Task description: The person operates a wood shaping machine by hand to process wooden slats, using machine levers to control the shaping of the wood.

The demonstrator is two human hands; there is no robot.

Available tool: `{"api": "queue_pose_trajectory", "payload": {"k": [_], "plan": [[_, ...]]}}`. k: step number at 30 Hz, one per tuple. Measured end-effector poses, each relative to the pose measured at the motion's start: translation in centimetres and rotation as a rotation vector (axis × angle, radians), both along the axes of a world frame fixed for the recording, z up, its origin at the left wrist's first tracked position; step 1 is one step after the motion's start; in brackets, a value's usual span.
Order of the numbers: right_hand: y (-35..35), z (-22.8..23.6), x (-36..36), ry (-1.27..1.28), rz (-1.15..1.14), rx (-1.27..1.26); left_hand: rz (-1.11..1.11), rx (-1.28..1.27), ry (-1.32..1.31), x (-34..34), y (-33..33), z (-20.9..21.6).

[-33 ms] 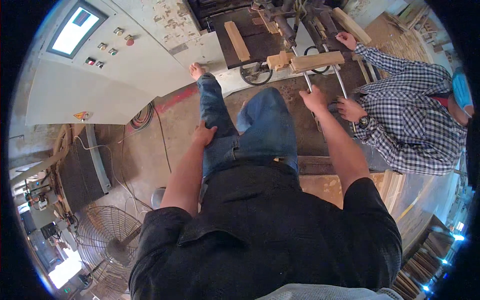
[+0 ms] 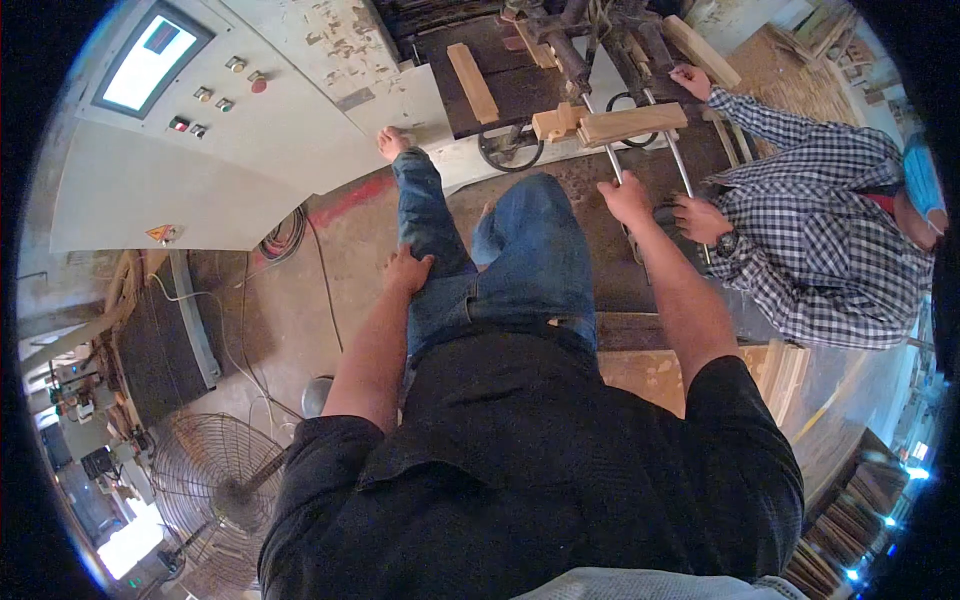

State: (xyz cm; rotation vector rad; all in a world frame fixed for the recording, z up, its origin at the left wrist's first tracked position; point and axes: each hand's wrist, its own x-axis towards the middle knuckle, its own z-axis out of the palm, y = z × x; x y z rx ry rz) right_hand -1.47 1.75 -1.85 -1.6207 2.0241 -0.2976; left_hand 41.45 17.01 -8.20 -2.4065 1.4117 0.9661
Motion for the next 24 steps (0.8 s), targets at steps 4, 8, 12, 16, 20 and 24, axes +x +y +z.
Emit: {"api": "queue_pose_trajectory", "payload": {"k": [4,8,12,16,20,24], "plan": [[0.6,-0.3,-1.4,0.009,-0.029,0.024,0.021,-0.09,-0.057,0.1,-1.6,-0.3],[-1.6,-1.4,1.4,0.004,0.076,-0.077,-0.191,-0.048,-0.038,6.3,0.4,-7.5],[-1.3,-2.0,-0.3,-0.008,0.07,0.022,-0.309,-0.027,0.138,5.7,-1.0,-5.4],[-2.0,-6.0,-5.8,-0.236,0.075,-0.085,-0.364,-0.105,0.235,3.8,-3.0,-2.0],[-0.9,-1.2,-1.6,-0.774,0.131,0.161,-0.391,-0.065,0.079,5.0,-1.7,-1.4],[1.6,-4.0,-5.0,-1.08,-0.067,0.006,-0.591,-0.004,-0.134,-5.6,-6.7,13.8]]}}
